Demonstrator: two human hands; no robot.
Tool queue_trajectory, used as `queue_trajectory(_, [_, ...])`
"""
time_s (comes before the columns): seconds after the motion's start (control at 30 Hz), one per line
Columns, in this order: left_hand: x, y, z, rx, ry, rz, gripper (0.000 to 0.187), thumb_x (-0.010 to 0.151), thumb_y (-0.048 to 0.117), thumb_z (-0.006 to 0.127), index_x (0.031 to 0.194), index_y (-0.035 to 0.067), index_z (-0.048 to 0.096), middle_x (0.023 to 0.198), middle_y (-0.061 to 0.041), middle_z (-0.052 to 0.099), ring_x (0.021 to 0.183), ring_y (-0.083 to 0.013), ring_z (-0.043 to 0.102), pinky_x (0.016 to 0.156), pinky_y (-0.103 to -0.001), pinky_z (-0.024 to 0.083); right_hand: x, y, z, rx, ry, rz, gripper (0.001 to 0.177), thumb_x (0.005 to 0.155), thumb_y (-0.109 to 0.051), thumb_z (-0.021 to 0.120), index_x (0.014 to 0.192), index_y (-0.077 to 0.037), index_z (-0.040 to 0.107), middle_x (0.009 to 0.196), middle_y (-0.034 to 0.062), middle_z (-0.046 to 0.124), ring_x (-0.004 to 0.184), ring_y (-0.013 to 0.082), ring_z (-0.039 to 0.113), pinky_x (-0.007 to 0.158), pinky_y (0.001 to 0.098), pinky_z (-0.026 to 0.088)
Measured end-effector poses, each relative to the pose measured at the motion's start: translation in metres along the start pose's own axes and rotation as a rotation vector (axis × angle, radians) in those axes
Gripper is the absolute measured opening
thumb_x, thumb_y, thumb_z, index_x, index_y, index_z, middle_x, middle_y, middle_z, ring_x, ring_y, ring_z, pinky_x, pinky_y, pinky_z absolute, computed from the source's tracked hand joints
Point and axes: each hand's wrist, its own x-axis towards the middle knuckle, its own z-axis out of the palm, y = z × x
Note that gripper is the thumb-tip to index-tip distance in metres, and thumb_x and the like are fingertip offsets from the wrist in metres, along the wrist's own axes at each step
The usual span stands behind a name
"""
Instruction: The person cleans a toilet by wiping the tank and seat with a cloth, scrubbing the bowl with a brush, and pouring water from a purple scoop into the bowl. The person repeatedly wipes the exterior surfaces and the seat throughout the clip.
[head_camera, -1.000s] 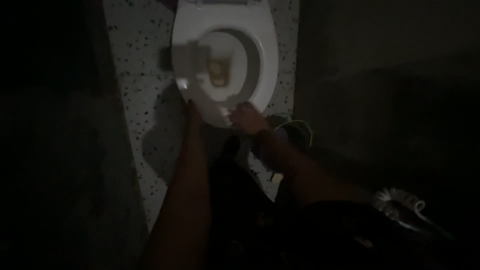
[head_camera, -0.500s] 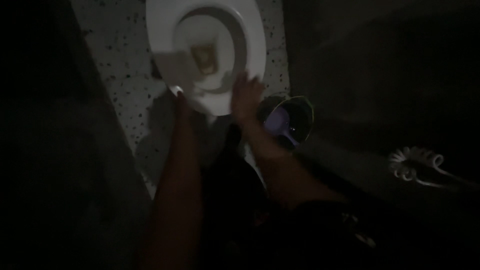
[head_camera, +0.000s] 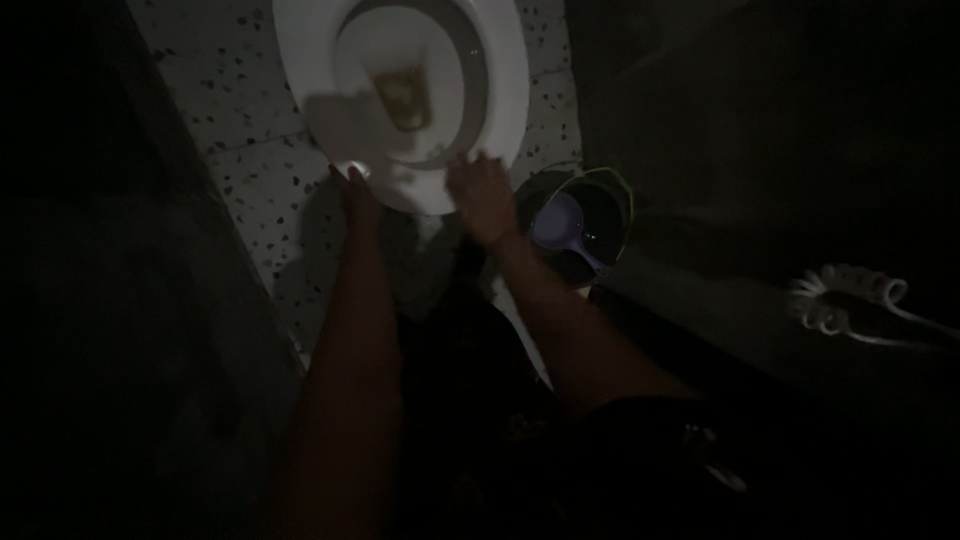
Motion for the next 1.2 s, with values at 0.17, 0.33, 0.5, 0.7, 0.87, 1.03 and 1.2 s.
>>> queue_trajectory(0.17, [-0.005, 0.002, 0.019, -0.564, -0.070, 0.157, 0.061, 0.111, 0.033, 0.036, 0.164, 0.017, 0.011, 0.155, -0.023, 0.042, 0.130, -0.0400, 0.058, 0.103, -0.052, 0.056, 0.052, 0.057, -0.006, 0.254, 0.272, 0.329, 0.043, 0.113, -0.024, 0.044, 0.148, -0.001, 0.052, 0.161, 0.0234, 0.037, 0.147, 0.0541, 0.025, 0.121, 0.0599, 0.020])
queue_trajectory(0.33, [-0.045, 0.031, 0.047, -0.398, 0.164, 0.146, 0.057, 0.109, 0.031, 0.032, 0.163, 0.017, 0.019, 0.153, -0.022, 0.047, 0.125, -0.0381, 0.061, 0.100, -0.049, 0.056, 0.133, 0.115, -0.001, -0.262, 0.451, 0.063, 0.055, 0.110, -0.015, 0.057, 0.161, 0.004, 0.044, 0.169, 0.0201, 0.027, 0.155, 0.0382, 0.026, 0.127, 0.0634, 0.015])
queue_trajectory(0.5, [-0.075, 0.043, 0.053, -0.104, 0.534, 0.102, 0.054, 0.108, 0.030, 0.029, 0.161, 0.018, 0.030, 0.149, -0.020, 0.054, 0.118, -0.0360, 0.066, 0.095, -0.047, 0.058, 0.195, 0.130, -0.019, -0.112, 0.359, 0.105, 0.044, 0.110, -0.017, 0.057, 0.152, -0.012, 0.046, 0.169, 0.0126, 0.029, 0.155, 0.0403, 0.025, 0.127, 0.0596, 0.020])
queue_trajectory(0.7, [-0.063, 0.025, 0.053, -0.247, 0.401, 0.317, 0.051, 0.112, 0.028, 0.030, 0.162, 0.015, 0.030, 0.152, -0.022, 0.050, 0.124, -0.0376, 0.061, 0.100, -0.047, 0.053, 0.081, 0.101, 0.007, 0.363, 0.354, 0.252, 0.051, 0.113, -0.020, 0.053, 0.159, -0.004, 0.039, 0.154, 0.0225, 0.044, 0.140, 0.0405, 0.050, 0.124, 0.0537, 0.037])
queue_trajectory(0.87, [-0.065, 0.014, 0.058, -0.257, 0.251, 0.234, 0.052, 0.112, 0.029, 0.031, 0.162, 0.015, 0.029, 0.152, -0.021, 0.050, 0.124, -0.0366, 0.060, 0.100, -0.046, 0.053, -0.005, 0.071, 0.058, 1.109, 0.423, 0.256, 0.054, 0.109, -0.023, 0.048, 0.157, -0.006, 0.028, 0.160, 0.0263, 0.037, 0.144, 0.0465, 0.039, 0.123, 0.0584, 0.030])
queue_trajectory(1.03, [-0.071, 0.019, 0.049, -0.253, 0.221, 0.200, 0.053, 0.112, 0.030, 0.033, 0.162, 0.015, 0.029, 0.152, -0.020, 0.050, 0.124, -0.0355, 0.060, 0.100, -0.045, 0.053, 0.057, 0.078, 0.014, 0.247, 0.373, 0.310, 0.051, 0.112, -0.028, 0.048, 0.159, -0.008, 0.041, 0.167, 0.0206, 0.033, 0.154, 0.0467, 0.024, 0.125, 0.0607, 0.018])
queue_trajectory(1.2, [-0.085, 0.012, 0.055, -0.254, 0.217, 0.184, 0.054, 0.111, 0.031, 0.035, 0.162, 0.015, 0.029, 0.152, -0.019, 0.051, 0.124, -0.0345, 0.059, 0.099, -0.044, 0.052, 0.193, 0.116, -0.041, 0.319, 0.403, 0.542, 0.056, 0.114, -0.039, 0.033, 0.164, -0.014, 0.028, 0.172, 0.0118, 0.017, 0.157, 0.0416, 0.012, 0.127, 0.0560, 0.004])
